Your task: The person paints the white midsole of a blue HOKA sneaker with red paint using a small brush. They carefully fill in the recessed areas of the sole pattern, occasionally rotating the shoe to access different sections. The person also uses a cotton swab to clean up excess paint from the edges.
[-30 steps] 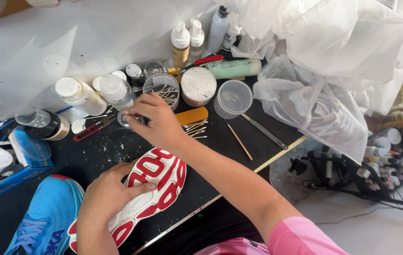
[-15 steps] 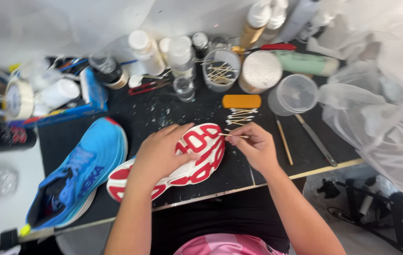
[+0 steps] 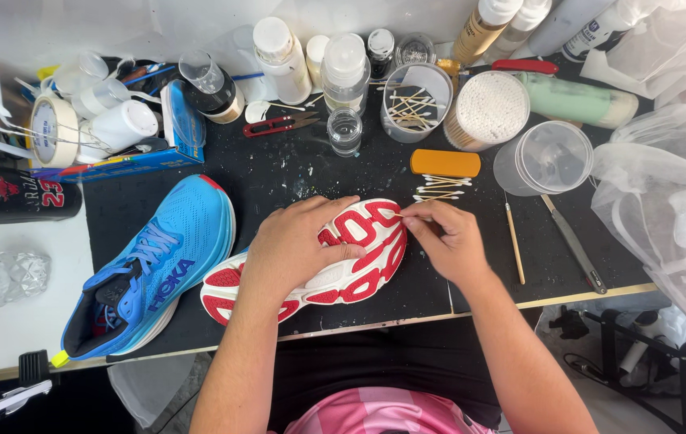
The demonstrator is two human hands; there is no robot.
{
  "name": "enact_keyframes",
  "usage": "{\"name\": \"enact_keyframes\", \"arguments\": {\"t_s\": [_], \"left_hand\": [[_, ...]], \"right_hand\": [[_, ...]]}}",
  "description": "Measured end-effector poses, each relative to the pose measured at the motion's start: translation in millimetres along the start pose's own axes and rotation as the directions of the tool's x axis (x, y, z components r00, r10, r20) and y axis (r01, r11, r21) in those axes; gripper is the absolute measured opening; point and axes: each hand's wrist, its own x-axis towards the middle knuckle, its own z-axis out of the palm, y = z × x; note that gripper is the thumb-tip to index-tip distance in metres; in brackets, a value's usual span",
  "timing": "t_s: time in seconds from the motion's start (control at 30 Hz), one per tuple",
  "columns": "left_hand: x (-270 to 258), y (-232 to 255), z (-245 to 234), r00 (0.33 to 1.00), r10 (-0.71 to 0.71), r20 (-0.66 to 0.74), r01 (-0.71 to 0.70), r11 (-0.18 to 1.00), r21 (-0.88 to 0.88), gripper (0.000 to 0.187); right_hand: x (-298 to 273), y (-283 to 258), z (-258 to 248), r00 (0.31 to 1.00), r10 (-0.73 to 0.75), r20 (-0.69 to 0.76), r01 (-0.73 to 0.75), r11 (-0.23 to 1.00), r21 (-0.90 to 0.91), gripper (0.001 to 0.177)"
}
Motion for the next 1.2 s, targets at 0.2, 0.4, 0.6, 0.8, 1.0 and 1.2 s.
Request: {"name": "enact_keyframes", "arguments": {"t_s": [0.2, 0.4, 0.6, 0.8, 1.0, 1.2], "left_hand": [[5, 4, -7, 0.984, -0.139, 0.114, 0.142, 0.990, -0.022, 0.077], [4, 3, -7, 0.990, -0.102, 0.094, 0.104, 0.994, -0.016, 0.077], [5, 1, -6, 0.991, -0.088, 0.102, 0.091, 0.995, -0.029, 0.078], [8, 1, -7, 0.979, -0.137, 0.155, 0.141, 0.990, -0.021, 0.079], [7, -1, -7, 0.990, -0.072, 0.119, 0.078, 0.996, -0.047, 0.077], [7, -3, -6, 0.984, -0.108, 0.141, 0.115, 0.992, -0.043, 0.081]], "right_hand": [[-11, 11, -2, 0.996, 0.086, -0.036, -0.086, 0.996, -0.007, 0.012], [-12, 14, 11, 0.994, 0.049, -0.097, -0.045, 0.998, 0.043, 0.013], [-10, 11, 1, 0.996, 0.062, -0.065, -0.066, 0.997, -0.050, 0.014], [0, -2, 18, 0.994, -0.067, -0.082, 0.065, 0.997, -0.036, 0.013], [6, 1, -5, 0.998, -0.064, 0.026, 0.065, 0.996, -0.054, 0.015], [5, 0, 11, 0.998, -0.062, -0.027, 0.061, 0.998, -0.027, 0.013]]}}
